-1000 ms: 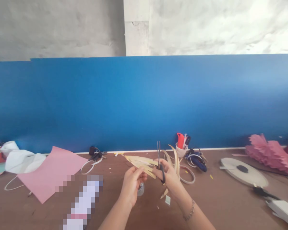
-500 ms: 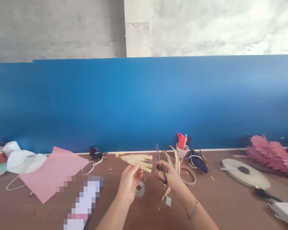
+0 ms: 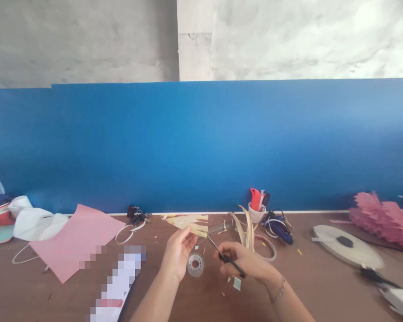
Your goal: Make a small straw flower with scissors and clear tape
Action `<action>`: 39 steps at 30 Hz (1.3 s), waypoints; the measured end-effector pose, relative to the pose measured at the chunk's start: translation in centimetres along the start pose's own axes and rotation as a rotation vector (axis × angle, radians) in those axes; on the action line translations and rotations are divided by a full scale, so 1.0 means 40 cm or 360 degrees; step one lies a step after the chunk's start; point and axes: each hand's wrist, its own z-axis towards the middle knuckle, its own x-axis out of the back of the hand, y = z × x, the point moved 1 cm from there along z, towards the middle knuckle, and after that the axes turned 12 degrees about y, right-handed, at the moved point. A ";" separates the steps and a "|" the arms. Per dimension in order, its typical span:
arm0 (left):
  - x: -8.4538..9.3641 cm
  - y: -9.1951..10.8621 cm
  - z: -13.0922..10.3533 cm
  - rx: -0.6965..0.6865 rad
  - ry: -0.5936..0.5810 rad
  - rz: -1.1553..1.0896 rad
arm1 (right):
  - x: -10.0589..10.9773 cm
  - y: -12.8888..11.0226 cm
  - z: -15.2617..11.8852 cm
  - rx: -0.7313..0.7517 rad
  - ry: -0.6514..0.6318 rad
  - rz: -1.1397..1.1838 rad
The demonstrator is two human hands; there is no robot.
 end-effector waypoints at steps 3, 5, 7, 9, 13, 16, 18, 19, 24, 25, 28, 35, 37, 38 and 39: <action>0.002 -0.021 -0.004 0.0019 -0.0075 0.0086 | -0.011 -0.004 0.002 0.0054 0.0022 -0.0019; 0.003 -0.035 -0.008 0.0034 -0.0119 0.0142 | -0.018 -0.002 0.005 0.0090 0.0025 0.0023; 0.004 -0.045 -0.014 0.0039 -0.0156 0.0200 | -0.023 0.001 0.009 0.0139 0.0027 0.0075; 0.004 -0.051 -0.021 0.0022 -0.0183 0.0258 | -0.026 0.002 0.012 0.0229 0.0027 0.0100; 0.003 -0.055 -0.031 -0.0016 -0.0201 0.0336 | -0.031 -0.008 0.014 0.0384 -0.0001 0.0123; 0.002 -0.056 -0.033 -0.0019 -0.0207 0.0345 | -0.037 -0.020 0.010 0.0367 -0.0004 0.0149; 0.002 -0.057 -0.033 -0.0016 -0.0195 0.0338 | -0.041 -0.027 0.006 0.0328 0.0023 0.0144; 0.001 -0.058 -0.033 -0.0012 -0.0181 0.0333 | -0.043 -0.029 0.005 0.0319 0.0037 0.0140; 0.001 -0.062 -0.030 0.0042 -0.0129 0.0286 | -0.045 -0.022 0.006 0.0374 0.0053 0.0126; 0.001 -0.063 -0.030 0.0050 -0.0129 0.0278 | -0.044 -0.018 0.008 0.0367 0.0057 0.0118; 0.003 -0.066 -0.029 0.0058 -0.0140 0.0271 | -0.042 -0.007 0.014 0.0325 0.0088 0.0098; 0.007 -0.060 -0.009 0.0041 -0.0038 0.0178 | -0.016 0.010 0.008 0.0094 0.0007 0.0076; 0.009 -0.056 -0.001 0.0040 0.0021 0.0122 | 0.001 0.016 0.004 0.0006 -0.0012 0.0029; 0.009 -0.054 0.002 0.0050 0.0054 0.0097 | 0.007 0.018 0.004 -0.0008 0.0002 0.0021; 0.008 -0.052 0.003 0.0068 0.0085 0.0072 | 0.012 0.021 0.006 0.0001 0.0037 0.0032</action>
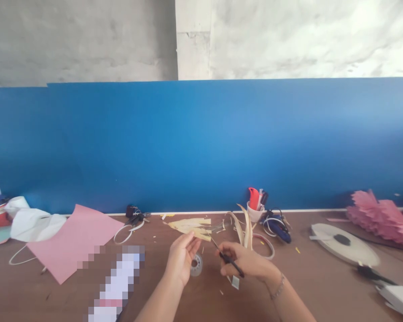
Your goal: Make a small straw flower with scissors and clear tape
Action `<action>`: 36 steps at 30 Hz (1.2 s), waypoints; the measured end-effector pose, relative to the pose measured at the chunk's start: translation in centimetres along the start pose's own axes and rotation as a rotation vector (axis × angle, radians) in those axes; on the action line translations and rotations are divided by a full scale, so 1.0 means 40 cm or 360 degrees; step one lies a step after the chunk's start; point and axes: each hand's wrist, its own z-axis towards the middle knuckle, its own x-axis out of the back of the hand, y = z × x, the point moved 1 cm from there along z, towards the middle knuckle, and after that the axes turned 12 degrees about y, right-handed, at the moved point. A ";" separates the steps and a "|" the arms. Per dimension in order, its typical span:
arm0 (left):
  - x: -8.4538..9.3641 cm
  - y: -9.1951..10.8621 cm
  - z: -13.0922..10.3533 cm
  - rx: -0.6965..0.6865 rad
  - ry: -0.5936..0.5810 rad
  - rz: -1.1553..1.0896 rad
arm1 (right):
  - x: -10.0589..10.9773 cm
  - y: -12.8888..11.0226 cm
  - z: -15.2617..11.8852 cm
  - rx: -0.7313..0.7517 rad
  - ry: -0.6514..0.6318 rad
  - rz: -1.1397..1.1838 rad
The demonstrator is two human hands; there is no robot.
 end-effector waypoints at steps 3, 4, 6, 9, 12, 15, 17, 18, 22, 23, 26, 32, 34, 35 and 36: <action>-0.004 0.002 -0.004 0.0071 0.0043 -0.0060 | -0.006 0.005 0.021 0.0134 0.0270 0.0154; -0.006 0.001 -0.007 0.0095 0.0043 -0.0066 | -0.013 0.007 0.031 0.0186 0.0401 0.0238; -0.008 -0.002 -0.013 0.0124 0.0031 -0.0062 | -0.033 0.009 0.050 0.0294 0.0577 0.0412; -0.007 -0.011 -0.017 0.0137 0.0015 -0.0040 | -0.060 0.012 0.066 0.0358 0.0714 0.0553; -0.005 -0.020 -0.014 0.0133 -0.0014 -0.0006 | -0.072 0.011 0.066 0.0359 0.0821 0.0598; -0.002 -0.028 -0.011 0.0128 -0.0037 0.0015 | -0.075 0.003 0.058 0.0326 0.0908 0.0608; -0.002 -0.031 -0.011 0.0115 -0.0049 0.0027 | -0.077 -0.002 0.054 0.0292 0.0945 0.0597; -0.002 -0.030 -0.011 0.0094 -0.0056 0.0028 | -0.077 -0.003 0.053 0.0281 0.0954 0.0593; -0.002 -0.013 -0.013 -0.0047 -0.0029 0.0002 | -0.069 0.011 0.062 0.0268 0.0998 0.0595; -0.002 -0.006 -0.012 -0.0078 -0.0023 0.0004 | -0.064 0.019 0.068 0.0270 0.1016 0.0580; 0.001 0.014 -0.007 -0.0170 -0.0012 0.0055 | -0.049 0.050 0.088 0.0227 0.1045 0.0345; 0.005 0.035 -0.001 -0.0303 0.0035 0.0165 | -0.024 0.092 0.096 0.0143 0.1037 -0.0184; 0.005 0.039 -0.003 -0.0334 0.0034 0.0212 | -0.011 0.090 0.088 0.0156 0.1083 -0.0296; 0.005 0.040 -0.005 -0.0348 0.0031 0.0233 | -0.005 0.086 0.084 0.0167 0.1109 -0.0342; 0.004 0.041 -0.006 -0.0359 0.0028 0.0251 | 0.001 0.081 0.081 0.0181 0.1130 -0.0386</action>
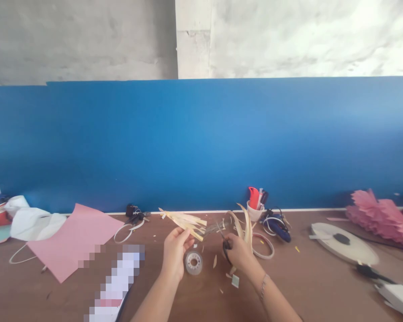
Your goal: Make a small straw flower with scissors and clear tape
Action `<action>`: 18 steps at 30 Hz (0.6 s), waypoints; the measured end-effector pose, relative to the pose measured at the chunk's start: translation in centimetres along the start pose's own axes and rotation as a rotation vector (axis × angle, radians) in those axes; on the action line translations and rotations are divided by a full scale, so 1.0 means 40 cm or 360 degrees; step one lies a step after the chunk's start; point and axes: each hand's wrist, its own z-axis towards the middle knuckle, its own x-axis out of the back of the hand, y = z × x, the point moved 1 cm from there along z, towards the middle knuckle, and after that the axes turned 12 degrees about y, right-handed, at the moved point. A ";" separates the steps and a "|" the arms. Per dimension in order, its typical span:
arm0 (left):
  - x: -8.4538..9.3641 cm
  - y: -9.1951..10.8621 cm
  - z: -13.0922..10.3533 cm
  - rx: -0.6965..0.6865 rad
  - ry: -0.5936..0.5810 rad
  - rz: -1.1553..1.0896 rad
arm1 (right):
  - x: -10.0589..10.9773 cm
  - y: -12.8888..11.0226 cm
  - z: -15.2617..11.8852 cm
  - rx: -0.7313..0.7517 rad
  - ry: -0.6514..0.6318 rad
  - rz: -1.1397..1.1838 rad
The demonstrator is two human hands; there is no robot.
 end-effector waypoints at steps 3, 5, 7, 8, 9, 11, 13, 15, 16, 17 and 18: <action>-0.001 0.001 -0.003 -0.0007 -0.0020 0.0023 | 0.009 -0.020 0.003 0.0007 -0.0004 0.0082; -0.002 -0.003 -0.004 0.0007 -0.0050 0.0018 | 0.003 -0.039 -0.003 -0.0080 -0.0070 0.0325; -0.003 -0.011 -0.004 0.0013 -0.0110 0.0033 | -0.010 -0.060 -0.016 -0.0200 -0.0152 0.0578; -0.004 -0.015 -0.004 0.0011 -0.0149 0.0054 | -0.016 -0.069 -0.024 -0.0251 -0.0183 0.0675; -0.006 -0.020 -0.005 0.0005 -0.0192 0.0077 | -0.022 -0.078 -0.033 -0.0302 -0.0212 0.0767; -0.009 -0.027 -0.008 -0.0014 -0.0263 0.0125 | -0.030 -0.089 -0.047 -0.0389 -0.0225 0.0909; -0.012 -0.031 -0.013 -0.0027 -0.0319 0.0160 | -0.033 -0.092 -0.055 -0.0437 -0.0178 0.0961; -0.015 -0.032 -0.017 -0.0038 -0.0358 0.0189 | -0.032 -0.091 -0.056 -0.0442 -0.0116 0.0950; -0.016 -0.031 -0.018 -0.0044 -0.0368 0.0202 | -0.032 -0.090 -0.055 -0.0439 -0.0092 0.0941; -0.017 -0.031 -0.019 -0.0052 -0.0375 0.0212 | -0.030 -0.089 -0.054 -0.0435 -0.0072 0.0935; -0.017 -0.030 -0.019 -0.0060 -0.0375 0.0222 | -0.029 -0.088 -0.052 -0.0430 -0.0055 0.0933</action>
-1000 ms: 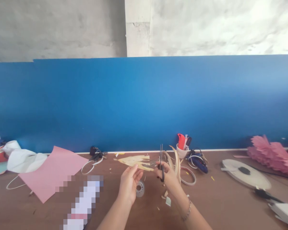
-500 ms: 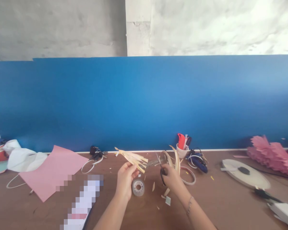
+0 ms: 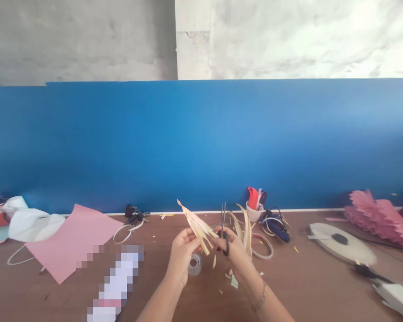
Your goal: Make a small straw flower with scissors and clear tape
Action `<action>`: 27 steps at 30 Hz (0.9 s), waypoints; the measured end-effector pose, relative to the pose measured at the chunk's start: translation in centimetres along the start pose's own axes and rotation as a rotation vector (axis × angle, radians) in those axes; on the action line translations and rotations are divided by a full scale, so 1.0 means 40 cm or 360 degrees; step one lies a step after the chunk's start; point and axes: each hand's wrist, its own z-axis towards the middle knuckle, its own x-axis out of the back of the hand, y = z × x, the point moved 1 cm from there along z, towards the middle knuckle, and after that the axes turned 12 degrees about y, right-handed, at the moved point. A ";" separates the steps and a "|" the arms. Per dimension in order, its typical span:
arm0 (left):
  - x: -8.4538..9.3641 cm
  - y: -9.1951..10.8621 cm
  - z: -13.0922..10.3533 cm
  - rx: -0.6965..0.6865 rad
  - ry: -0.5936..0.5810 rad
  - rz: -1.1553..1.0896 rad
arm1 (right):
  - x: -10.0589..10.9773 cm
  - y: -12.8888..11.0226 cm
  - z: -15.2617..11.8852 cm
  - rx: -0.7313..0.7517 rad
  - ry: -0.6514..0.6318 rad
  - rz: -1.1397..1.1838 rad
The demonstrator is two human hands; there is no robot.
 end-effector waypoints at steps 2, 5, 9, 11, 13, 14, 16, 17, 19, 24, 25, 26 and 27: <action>0.001 0.000 -0.001 -0.0011 0.0008 0.0021 | 0.001 -0.004 0.000 0.0018 0.0017 0.0014; 0.001 -0.003 -0.003 -0.0009 0.0014 0.0048 | -0.003 -0.014 -0.010 -0.0004 -0.0086 0.0056; -0.002 -0.005 -0.010 -0.0006 -0.0002 0.0086 | -0.016 -0.023 -0.028 -0.0023 -0.0268 0.0003; -0.005 -0.003 -0.012 -0.0014 -0.0014 0.0099 | -0.020 -0.022 -0.030 0.0007 -0.0243 -0.0012; -0.006 -0.002 -0.014 -0.0018 -0.0013 0.0100 | -0.022 -0.020 -0.031 0.0025 -0.0225 0.0000; -0.007 -0.002 -0.015 -0.0020 -0.0008 0.0097 | -0.022 -0.019 -0.032 0.0028 -0.0237 0.0008; -0.007 -0.002 -0.016 -0.0028 0.0008 0.0095 | -0.022 -0.017 -0.035 0.0036 -0.0292 0.0009; -0.007 -0.003 -0.016 -0.0034 0.0017 0.0099 | -0.023 -0.016 -0.037 0.0042 -0.0319 -0.0003; -0.007 -0.005 -0.015 -0.0048 0.0030 0.0113 | -0.024 -0.015 -0.041 0.0058 -0.0336 -0.0026; -0.004 -0.012 -0.010 -0.0041 0.0039 0.0186 | -0.029 -0.010 -0.038 0.0064 -0.0309 -0.0045; -0.003 -0.013 -0.009 -0.0033 0.0045 0.0243 | -0.029 -0.009 -0.036 0.0077 -0.0300 -0.0043; -0.002 -0.013 -0.008 -0.0023 0.0048 0.0314 | -0.028 -0.008 -0.034 0.0096 -0.0287 -0.0036; -0.001 -0.014 -0.008 -0.0014 0.0044 0.0389 | -0.028 -0.007 -0.032 0.0113 -0.0276 -0.0027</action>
